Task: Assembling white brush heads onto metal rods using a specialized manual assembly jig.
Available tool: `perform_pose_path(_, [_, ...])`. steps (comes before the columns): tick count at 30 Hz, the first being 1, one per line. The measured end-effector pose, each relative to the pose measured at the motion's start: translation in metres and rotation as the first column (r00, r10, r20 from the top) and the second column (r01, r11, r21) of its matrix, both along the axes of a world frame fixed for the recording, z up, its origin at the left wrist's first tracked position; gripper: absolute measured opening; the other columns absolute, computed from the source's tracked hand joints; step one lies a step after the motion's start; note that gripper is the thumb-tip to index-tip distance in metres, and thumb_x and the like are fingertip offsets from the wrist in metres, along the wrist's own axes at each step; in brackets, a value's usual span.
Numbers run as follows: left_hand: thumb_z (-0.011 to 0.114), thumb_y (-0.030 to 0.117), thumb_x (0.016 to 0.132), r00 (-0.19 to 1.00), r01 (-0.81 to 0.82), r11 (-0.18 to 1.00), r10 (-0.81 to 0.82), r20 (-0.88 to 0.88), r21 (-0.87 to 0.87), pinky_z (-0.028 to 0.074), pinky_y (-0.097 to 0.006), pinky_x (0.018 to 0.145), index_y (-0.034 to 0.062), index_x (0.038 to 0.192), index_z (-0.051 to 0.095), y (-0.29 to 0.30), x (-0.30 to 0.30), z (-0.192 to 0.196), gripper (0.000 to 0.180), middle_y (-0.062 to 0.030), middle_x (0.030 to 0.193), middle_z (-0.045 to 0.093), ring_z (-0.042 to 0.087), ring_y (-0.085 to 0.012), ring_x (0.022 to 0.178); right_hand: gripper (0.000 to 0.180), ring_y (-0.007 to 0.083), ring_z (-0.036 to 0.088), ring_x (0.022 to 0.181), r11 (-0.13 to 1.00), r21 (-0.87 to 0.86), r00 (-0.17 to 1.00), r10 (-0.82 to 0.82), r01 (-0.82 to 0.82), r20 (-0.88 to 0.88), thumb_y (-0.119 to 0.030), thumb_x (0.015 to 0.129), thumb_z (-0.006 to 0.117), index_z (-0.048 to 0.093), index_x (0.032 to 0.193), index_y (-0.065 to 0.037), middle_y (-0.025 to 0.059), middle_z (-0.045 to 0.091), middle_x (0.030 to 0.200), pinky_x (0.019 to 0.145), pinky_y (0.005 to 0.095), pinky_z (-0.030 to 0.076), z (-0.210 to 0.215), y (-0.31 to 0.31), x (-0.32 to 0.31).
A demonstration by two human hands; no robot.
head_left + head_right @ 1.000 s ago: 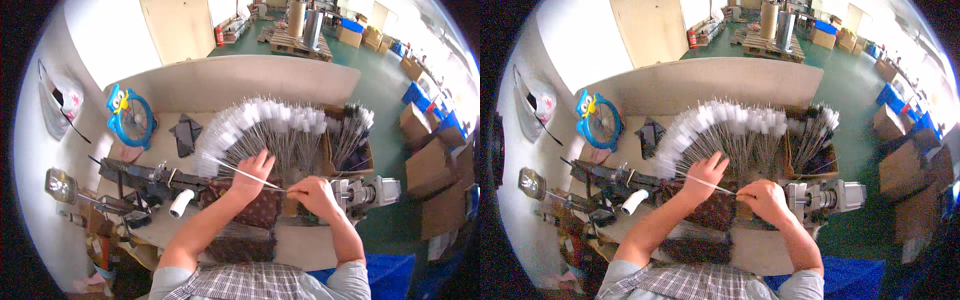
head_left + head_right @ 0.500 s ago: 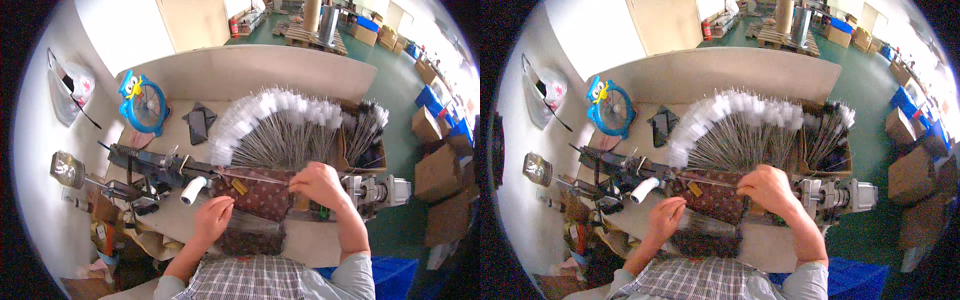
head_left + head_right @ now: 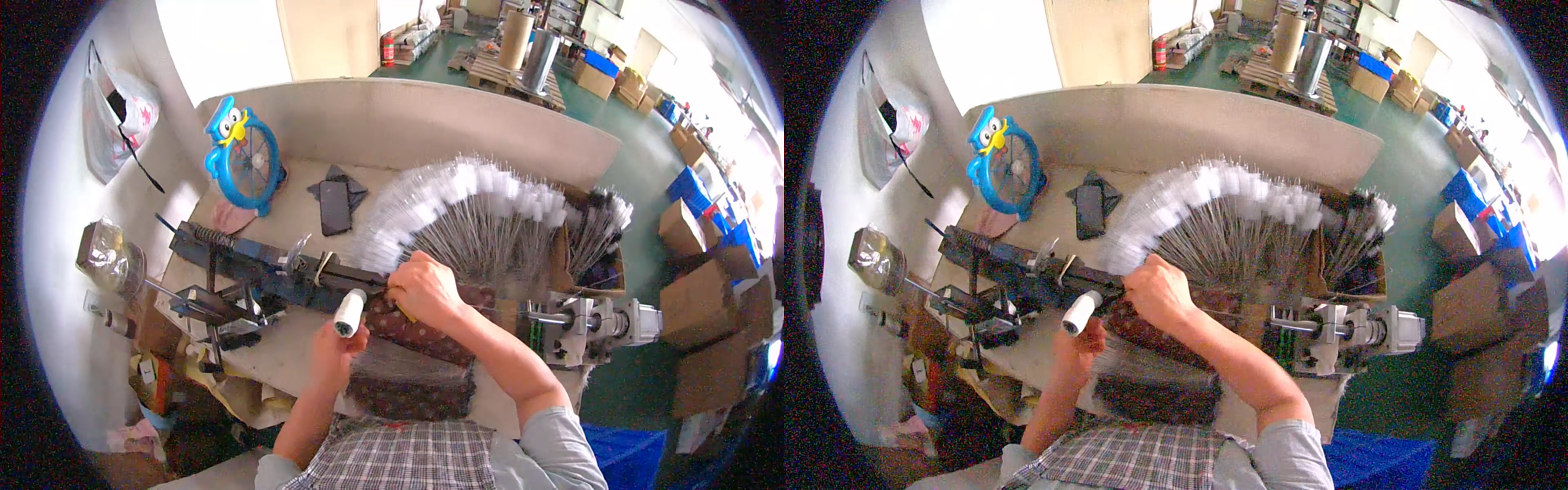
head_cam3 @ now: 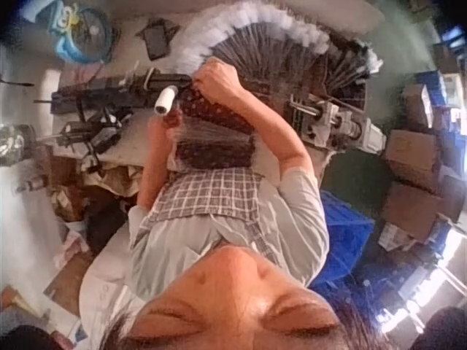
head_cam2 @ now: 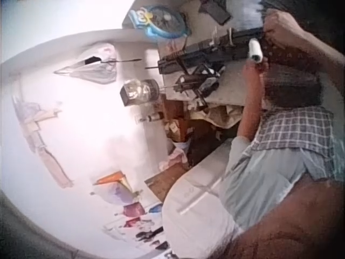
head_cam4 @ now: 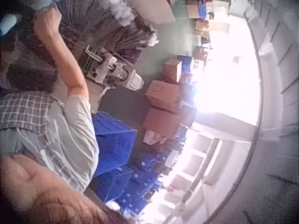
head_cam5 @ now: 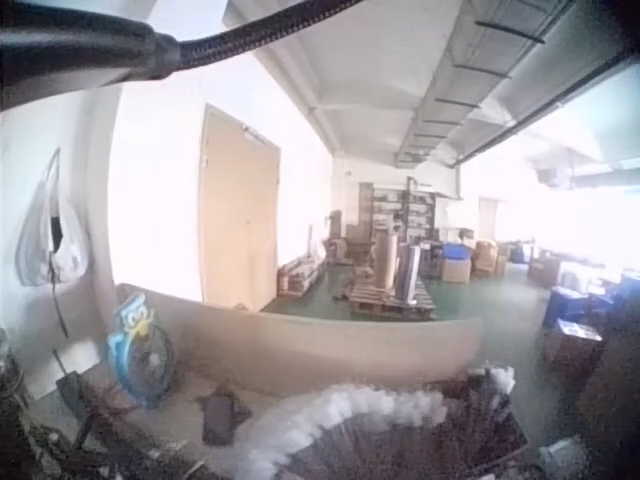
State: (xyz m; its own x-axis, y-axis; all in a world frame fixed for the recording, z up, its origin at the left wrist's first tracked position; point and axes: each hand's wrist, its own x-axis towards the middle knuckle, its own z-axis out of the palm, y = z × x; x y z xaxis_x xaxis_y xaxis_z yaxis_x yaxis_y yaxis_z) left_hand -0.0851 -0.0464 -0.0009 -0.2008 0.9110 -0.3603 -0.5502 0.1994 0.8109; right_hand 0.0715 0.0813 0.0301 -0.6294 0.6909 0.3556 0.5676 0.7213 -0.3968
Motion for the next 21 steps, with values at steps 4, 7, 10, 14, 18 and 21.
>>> perform_pose_path(4, [0.062,0.031,0.085,0.996,0.087,0.996,-0.087,0.007,-0.036,0.046,-0.027,0.058,-0.0017,0.086,0.065,0.023,0.014,0.008,0.033,-0.0084,0.073,0.065,0.058,-0.0124,0.062,0.011,0.0221,0.056,0.078,1.0,-0.019,0.999,-0.014,0.015,0.032,-0.022,0.066,0.066,0.066,0.066,-0.011,0.001,0.061,0.067,0.069,0.0345,0.047,0.005,0.0,-0.001])
perform_pose_path(7, [0.068,0.036,0.078,0.73,0.244,0.968,-0.228,-0.645,-0.065,0.044,-0.027,0.053,-0.0013,0.073,0.067,0.028,0.013,-0.02,0.037,-0.0023,0.061,0.062,0.053,-0.009,0.054,0.012,0.0224,0.055,0.077,0.997,-0.065,0.995,-0.031,0.037,0.098,-0.023,0.066,0.066,0.066,0.067,-0.011,0.0014,0.06,0.067,0.069,0.0348,0.047,0.013,-0.002,-0.005])
perform_pose_path(10, [0.071,0.037,0.075,0.417,0.2,0.938,-0.344,-0.841,-0.284,0.042,-0.026,0.054,-0.0016,0.071,0.066,0.036,0.012,-0.002,0.04,0.0002,0.06,0.059,0.05,-0.0078,0.055,0.013,0.0233,0.056,0.079,0.999,0.02,0.995,0.038,-0.04,0.097,-0.022,0.069,0.064,0.066,0.072,-0.01,0.0025,0.062,0.073,0.07,0.0342,0.047,0.015,0.002,0.001])
perform_pose_path(14, [0.069,0.036,0.077,0.742,0.194,0.976,-0.21,-0.637,-0.096,0.043,-0.027,0.056,-0.0013,0.079,0.066,0.033,0.017,-0.034,0.037,-0.0029,0.069,0.062,0.054,-0.0093,0.06,0.016,0.0252,0.058,0.081,0.995,0.089,0.991,0.052,-0.042,-0.123,-0.015,0.074,0.061,0.066,0.089,-0.009,0.0064,0.062,0.081,0.074,0.0353,0.048,0.026,-0.015,0.025])
perform_pose_path(18, [0.063,0.023,0.08,0.981,0.146,0.986,-0.134,-0.141,0.08,0.049,-0.032,0.062,0.0015,0.091,0.057,0.033,0.037,-0.04,0.024,-0.0072,0.077,0.062,0.061,-0.0155,0.072,0.012,0.0271,0.06,0.072,0.996,-0.021,0.989,0.081,-0.084,-0.123,-0.008,0.076,0.058,0.062,0.086,-0.008,0.0078,0.061,0.077,0.063,0.037,0.049,0.011,-0.041,0.063])
perform_pose_path(21, [0.058,0.009,0.079,0.998,0.062,0.99,-0.063,0.001,0.126,0.05,-0.032,0.058,0.0044,0.086,0.047,0.034,0.055,-0.038,0.013,-0.0049,0.069,0.058,0.061,-0.015,0.067,0.01,0.0277,0.061,0.07,0.982,-0.154,0.994,0.1,-0.106,-0.045,-0.009,0.076,0.06,0.06,0.086,-0.008,0.0085,0.059,0.076,0.06,0.0379,0.05,-0.036,-0.052,0.066])
